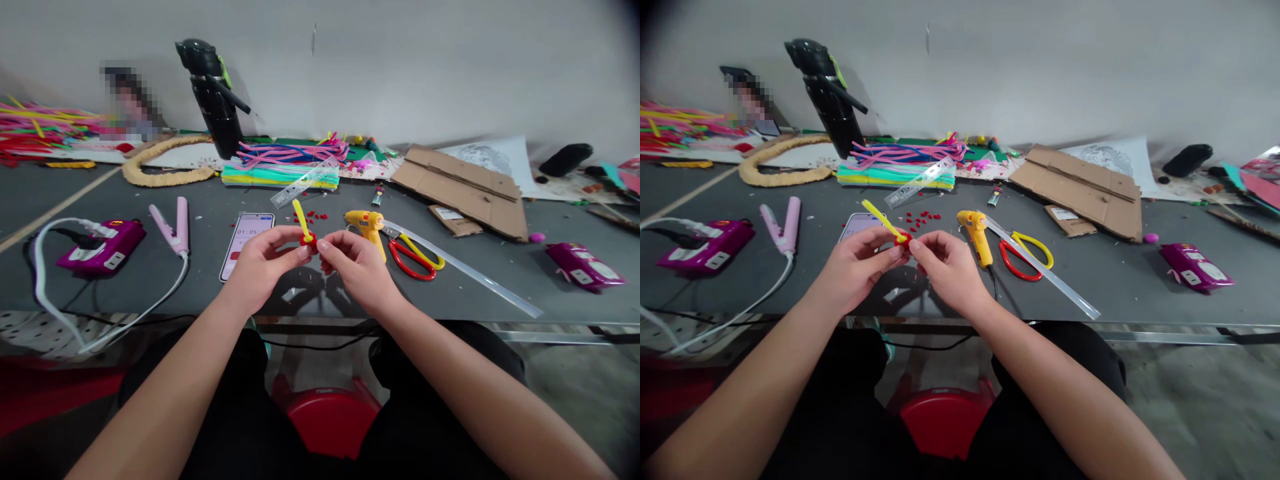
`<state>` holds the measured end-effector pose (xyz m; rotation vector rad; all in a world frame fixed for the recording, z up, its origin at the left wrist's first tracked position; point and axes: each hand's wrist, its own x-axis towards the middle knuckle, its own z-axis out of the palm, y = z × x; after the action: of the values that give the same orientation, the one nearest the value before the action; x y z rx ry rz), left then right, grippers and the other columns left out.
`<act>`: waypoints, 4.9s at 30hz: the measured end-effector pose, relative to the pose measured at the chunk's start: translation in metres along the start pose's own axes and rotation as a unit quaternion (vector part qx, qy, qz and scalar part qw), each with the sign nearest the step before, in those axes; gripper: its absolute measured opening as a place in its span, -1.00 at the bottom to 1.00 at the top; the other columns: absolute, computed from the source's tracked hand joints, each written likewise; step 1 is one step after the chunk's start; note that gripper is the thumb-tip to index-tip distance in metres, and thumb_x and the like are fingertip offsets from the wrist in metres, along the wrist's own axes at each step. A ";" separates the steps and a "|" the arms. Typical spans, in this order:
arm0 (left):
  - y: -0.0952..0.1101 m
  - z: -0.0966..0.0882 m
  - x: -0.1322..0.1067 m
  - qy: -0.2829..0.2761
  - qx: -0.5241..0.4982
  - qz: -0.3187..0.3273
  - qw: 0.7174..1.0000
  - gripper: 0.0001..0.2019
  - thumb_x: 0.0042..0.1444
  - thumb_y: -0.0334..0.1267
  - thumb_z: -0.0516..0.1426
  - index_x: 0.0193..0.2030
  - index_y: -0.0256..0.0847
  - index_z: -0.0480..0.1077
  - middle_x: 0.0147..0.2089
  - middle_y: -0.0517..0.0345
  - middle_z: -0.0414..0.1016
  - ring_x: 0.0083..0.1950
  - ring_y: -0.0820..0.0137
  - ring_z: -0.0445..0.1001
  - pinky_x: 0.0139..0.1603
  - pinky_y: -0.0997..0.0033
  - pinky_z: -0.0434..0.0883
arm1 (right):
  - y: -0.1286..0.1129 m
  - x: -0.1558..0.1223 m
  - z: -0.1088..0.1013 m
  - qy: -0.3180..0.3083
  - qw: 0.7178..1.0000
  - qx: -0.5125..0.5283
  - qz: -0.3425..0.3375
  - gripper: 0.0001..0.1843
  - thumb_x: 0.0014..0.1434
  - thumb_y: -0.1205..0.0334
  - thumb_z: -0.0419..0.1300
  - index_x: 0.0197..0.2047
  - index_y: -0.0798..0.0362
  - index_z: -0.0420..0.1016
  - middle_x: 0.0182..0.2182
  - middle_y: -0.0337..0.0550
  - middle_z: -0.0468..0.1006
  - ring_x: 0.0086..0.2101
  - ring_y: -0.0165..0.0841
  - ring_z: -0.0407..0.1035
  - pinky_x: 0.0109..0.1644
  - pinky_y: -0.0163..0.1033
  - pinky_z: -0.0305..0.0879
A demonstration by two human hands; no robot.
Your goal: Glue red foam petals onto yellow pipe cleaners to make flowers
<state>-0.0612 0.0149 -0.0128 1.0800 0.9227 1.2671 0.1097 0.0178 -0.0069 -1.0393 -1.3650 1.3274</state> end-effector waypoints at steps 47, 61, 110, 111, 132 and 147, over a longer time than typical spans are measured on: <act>-0.002 -0.002 0.001 -0.007 -0.082 -0.052 0.995 -0.83 0.05 -0.36 0.35 -0.18 -0.13 0.62 -0.16 0.12 0.67 -0.22 0.42 0.64 -0.12 0.45 0.60 | -0.006 -0.002 -0.005 0.024 0.996 -0.063 -0.060 -0.58 0.24 -0.11 0.20 -0.43 0.08 0.38 -0.57 -0.31 0.35 -0.52 -0.50 0.20 -0.43 -0.34 0.13; -0.005 -0.003 0.002 -0.010 -0.069 -0.053 0.996 -0.79 0.04 -0.34 0.35 -0.14 -0.14 0.63 -0.09 0.08 0.66 -0.12 0.38 0.62 -0.06 0.44 0.60 | 0.006 -0.001 -0.001 0.016 0.995 -0.053 -0.077 -0.66 0.18 -0.04 0.28 -0.37 0.08 0.45 -0.53 -0.29 0.43 -0.51 -0.50 0.24 -0.45 -0.35 0.17; 0.020 -0.058 0.012 0.112 -0.010 -0.004 0.994 -0.74 -0.10 -0.32 0.41 -0.21 -0.20 0.62 -0.15 0.04 0.66 -0.17 0.35 0.63 0.02 0.28 0.55 | 0.025 0.073 0.018 -0.045 0.830 -0.543 -0.118 -0.81 0.30 0.34 0.07 -0.16 0.13 0.51 -0.13 0.05 0.47 -0.13 -0.21 0.40 -0.07 -0.18 0.28; 0.020 -0.057 0.011 0.110 -0.010 -0.008 0.994 -0.73 -0.11 -0.32 0.41 -0.20 -0.19 0.62 -0.17 0.04 0.66 -0.18 0.34 0.63 0.00 0.28 0.55 | 0.027 0.077 0.020 -0.042 0.827 -0.548 -0.116 -0.82 0.30 0.33 0.08 -0.17 0.12 0.51 -0.13 0.05 0.47 -0.14 -0.21 0.40 -0.08 -0.17 0.28; 0.005 -0.024 0.004 0.038 0.010 -0.019 0.999 -0.70 -0.10 -0.24 0.42 -0.18 -0.22 0.60 -0.16 0.08 0.61 -0.13 0.32 0.59 0.05 0.24 0.53 | 0.004 0.021 -0.002 -0.056 0.996 -0.033 -0.069 -0.75 0.10 0.14 0.34 -0.16 0.06 0.54 -0.29 -0.16 0.61 -0.33 -0.37 0.50 -0.16 -0.18 0.48; -0.003 -0.008 0.006 -0.002 0.024 0.003 1.000 -0.73 -0.06 -0.27 0.40 -0.17 -0.17 0.60 -0.16 0.10 0.62 -0.12 0.33 0.58 0.02 0.29 0.54 | 0.004 0.013 -0.005 -0.022 0.995 -0.062 -0.079 -0.79 0.17 0.09 0.29 -0.29 0.07 0.54 -0.39 -0.19 0.59 -0.40 -0.42 0.43 -0.29 -0.29 0.37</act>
<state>-0.0679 0.0215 -0.0176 1.1230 0.9512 1.2527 0.1113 0.0318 -0.0098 -0.9669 -1.5469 1.1658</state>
